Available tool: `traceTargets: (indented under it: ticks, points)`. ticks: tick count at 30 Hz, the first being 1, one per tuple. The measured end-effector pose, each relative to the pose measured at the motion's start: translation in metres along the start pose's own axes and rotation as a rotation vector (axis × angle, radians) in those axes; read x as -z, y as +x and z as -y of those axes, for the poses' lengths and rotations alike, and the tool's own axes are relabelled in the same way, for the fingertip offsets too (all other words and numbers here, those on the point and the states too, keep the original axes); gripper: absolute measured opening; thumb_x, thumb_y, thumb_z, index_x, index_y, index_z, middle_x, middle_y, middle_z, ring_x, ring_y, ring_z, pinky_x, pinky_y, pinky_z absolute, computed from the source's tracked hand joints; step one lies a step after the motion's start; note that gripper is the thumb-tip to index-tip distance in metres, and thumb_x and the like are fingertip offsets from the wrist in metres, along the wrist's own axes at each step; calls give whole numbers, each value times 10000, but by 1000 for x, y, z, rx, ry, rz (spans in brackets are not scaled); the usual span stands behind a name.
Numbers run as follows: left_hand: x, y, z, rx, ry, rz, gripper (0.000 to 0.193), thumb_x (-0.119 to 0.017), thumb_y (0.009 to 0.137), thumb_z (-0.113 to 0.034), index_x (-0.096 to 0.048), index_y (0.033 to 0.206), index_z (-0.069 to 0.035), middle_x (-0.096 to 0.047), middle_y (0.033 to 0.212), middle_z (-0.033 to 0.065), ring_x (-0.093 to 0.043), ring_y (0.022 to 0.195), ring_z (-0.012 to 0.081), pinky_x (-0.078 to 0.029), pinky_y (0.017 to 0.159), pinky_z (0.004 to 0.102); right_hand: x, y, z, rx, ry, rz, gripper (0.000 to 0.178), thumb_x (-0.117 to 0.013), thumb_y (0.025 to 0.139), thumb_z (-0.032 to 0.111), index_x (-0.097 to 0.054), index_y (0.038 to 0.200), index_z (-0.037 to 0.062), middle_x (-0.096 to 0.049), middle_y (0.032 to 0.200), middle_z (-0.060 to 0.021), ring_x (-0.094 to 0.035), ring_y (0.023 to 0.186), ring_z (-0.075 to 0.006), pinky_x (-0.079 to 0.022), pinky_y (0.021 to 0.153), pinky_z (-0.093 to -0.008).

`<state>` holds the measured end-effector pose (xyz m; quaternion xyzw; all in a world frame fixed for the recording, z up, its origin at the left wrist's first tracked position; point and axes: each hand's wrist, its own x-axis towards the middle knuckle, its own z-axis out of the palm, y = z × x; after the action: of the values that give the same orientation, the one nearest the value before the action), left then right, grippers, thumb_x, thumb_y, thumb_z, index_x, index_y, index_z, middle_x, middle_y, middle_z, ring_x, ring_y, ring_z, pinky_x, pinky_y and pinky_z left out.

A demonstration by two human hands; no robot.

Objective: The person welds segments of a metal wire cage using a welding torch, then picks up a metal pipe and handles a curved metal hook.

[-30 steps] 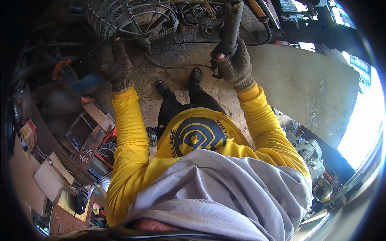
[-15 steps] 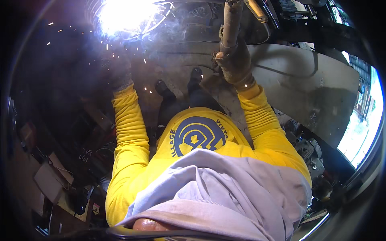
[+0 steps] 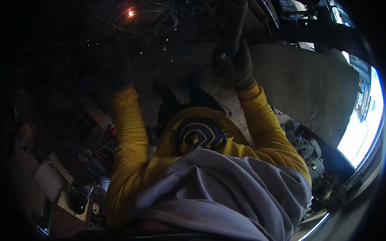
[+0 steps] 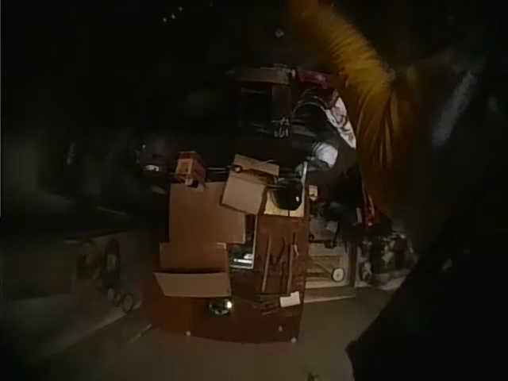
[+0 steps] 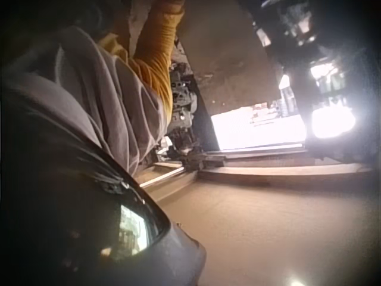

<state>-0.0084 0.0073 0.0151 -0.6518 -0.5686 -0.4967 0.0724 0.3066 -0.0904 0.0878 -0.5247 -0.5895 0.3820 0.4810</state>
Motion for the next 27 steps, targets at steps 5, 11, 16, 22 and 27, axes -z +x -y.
traceTargets:
  ticks: [5,11,16,22,27]
  points:
    - [6,6,-9,46,28,15,196,-681,941,-225,-715,896,-37,-688,836,109,-654,754,291,-524,728,401,3,-1,-3,4,-68,11,596,-661,960,340,-420,1292,-92,-666,857,-67,-656,714,-111,-533,648,-254]
    - [7,6,-14,131,-152,8,294,-680,951,-289,-704,832,-21,-683,786,121,-636,705,306,-519,726,415,-2,-2,6,-68,-1,11,604,-665,963,380,-437,1297,-69,-670,912,-71,-651,765,-116,-538,686,-268]
    - [2,2,-9,177,-67,23,303,-691,938,-302,-730,917,-2,-708,830,95,-677,801,271,-534,827,385,0,-1,3,-63,-62,13,623,-685,951,405,-445,1303,-49,-667,904,-68,-649,765,-128,-535,695,-263]
    - [-28,-21,36,-41,228,-69,282,-697,934,-290,-730,977,-14,-716,898,101,-678,848,263,-532,830,386,0,6,-3,-36,21,62,624,-702,928,379,-437,1323,-24,-655,863,-75,-621,693,-158,-527,654,-282]
    - [-6,-5,11,5,91,-65,274,-685,942,-294,-730,999,-29,-712,886,88,-669,812,248,-528,793,383,-4,8,5,-39,24,51,707,-715,912,460,-431,1331,-34,-641,842,-75,-615,702,-138,-514,623,-270]
